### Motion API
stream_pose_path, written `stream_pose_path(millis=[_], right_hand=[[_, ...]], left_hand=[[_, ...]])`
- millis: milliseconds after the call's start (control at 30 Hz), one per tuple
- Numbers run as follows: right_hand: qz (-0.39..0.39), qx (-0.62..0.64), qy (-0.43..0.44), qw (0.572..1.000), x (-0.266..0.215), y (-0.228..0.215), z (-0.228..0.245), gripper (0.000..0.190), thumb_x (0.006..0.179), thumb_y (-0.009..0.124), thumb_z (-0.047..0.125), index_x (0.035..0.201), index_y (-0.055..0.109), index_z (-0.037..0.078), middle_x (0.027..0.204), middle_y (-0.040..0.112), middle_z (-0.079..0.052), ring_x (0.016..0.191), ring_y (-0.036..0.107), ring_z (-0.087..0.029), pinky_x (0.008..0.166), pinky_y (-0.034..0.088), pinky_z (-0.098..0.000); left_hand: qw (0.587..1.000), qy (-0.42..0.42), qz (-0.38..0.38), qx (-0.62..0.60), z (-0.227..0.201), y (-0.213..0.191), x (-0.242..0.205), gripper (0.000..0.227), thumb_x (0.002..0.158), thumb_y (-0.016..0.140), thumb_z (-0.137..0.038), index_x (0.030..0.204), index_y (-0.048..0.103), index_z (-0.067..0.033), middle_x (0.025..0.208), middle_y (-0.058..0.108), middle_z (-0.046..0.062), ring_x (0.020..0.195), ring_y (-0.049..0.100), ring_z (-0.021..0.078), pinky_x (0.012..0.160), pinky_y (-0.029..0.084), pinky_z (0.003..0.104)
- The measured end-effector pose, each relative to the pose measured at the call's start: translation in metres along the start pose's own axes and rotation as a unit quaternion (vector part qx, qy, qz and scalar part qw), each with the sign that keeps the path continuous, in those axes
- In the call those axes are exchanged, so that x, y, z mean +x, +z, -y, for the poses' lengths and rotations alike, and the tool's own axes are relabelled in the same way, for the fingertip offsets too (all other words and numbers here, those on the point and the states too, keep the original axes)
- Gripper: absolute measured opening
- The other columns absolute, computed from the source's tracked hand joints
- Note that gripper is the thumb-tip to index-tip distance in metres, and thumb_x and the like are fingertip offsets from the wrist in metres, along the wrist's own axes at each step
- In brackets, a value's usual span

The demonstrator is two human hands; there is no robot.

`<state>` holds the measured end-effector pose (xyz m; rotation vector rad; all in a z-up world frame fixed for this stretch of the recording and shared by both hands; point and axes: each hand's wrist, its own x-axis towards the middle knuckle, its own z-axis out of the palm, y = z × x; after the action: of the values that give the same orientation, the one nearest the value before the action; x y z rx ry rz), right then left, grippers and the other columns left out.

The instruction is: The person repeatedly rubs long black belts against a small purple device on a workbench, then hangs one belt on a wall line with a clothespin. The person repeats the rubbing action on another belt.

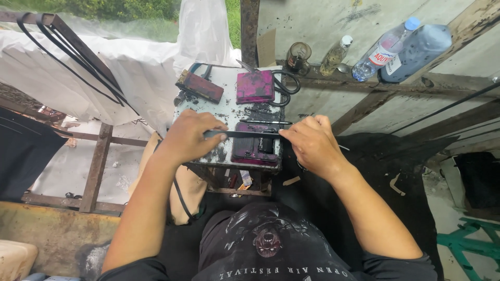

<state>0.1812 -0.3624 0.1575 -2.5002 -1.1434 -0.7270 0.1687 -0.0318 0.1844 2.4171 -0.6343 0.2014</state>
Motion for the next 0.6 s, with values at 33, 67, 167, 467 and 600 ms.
stream_pose_path(millis=[33,67,167,467,600], right_hand=[[0.005,-0.002,0.003,1.000,-0.001,0.001,0.002,0.017,0.095,0.065,0.008,0.102,0.075,0.019,0.082,0.064,0.004,0.084,0.061,-0.017,0.088,0.040,-0.0367],[0.006,-0.002,0.004,1.000,-0.002,0.003,0.005,0.017,0.095,0.065,0.008,0.102,0.075,0.019,0.082,0.064,0.004,0.084,0.061,-0.017,0.088,0.040,-0.0367],[0.016,0.008,-0.003,1.000,-0.003,0.010,0.011,0.018,0.094,0.065,0.008,0.104,0.075,0.019,0.084,0.065,0.003,0.086,0.060,-0.018,0.088,0.040,-0.0383],[0.031,-0.001,0.006,0.999,-0.012,0.007,0.009,0.021,0.093,0.069,0.008,0.106,0.075,0.023,0.085,0.065,0.005,0.087,0.059,-0.017,0.091,0.039,-0.0386],[0.037,-0.016,0.019,0.999,-0.025,0.003,0.002,0.021,0.093,0.069,0.010,0.107,0.075,0.025,0.088,0.065,0.004,0.089,0.060,-0.018,0.091,0.040,-0.0391]], left_hand=[[1.000,-0.004,-0.017,0.012,0.007,-0.002,-0.005,0.014,0.083,0.081,-0.018,0.097,0.081,-0.0196,0.084,0.077,0.002,0.078,0.070,0.0264,0.089,0.046,0.035],[1.000,-0.005,-0.017,0.012,0.014,0.000,-0.009,0.014,0.083,0.081,-0.018,0.097,0.081,-0.0196,0.084,0.077,0.002,0.078,0.070,0.0264,0.089,0.046,0.035],[0.999,-0.001,-0.046,0.029,0.026,0.005,-0.017,0.013,0.082,0.082,-0.021,0.094,0.081,-0.0241,0.082,0.075,-0.002,0.077,0.070,0.0220,0.092,0.044,0.033],[0.983,0.059,-0.118,0.126,0.026,0.022,-0.016,0.009,0.081,0.084,-0.026,0.090,0.082,-0.0268,0.078,0.073,-0.008,0.087,0.057,0.0142,0.096,0.034,0.035],[0.982,0.079,-0.117,0.127,0.022,0.033,-0.011,0.007,0.082,0.083,-0.027,0.089,0.081,-0.0257,0.079,0.073,-0.008,0.088,0.057,0.0141,0.098,0.032,0.037]])
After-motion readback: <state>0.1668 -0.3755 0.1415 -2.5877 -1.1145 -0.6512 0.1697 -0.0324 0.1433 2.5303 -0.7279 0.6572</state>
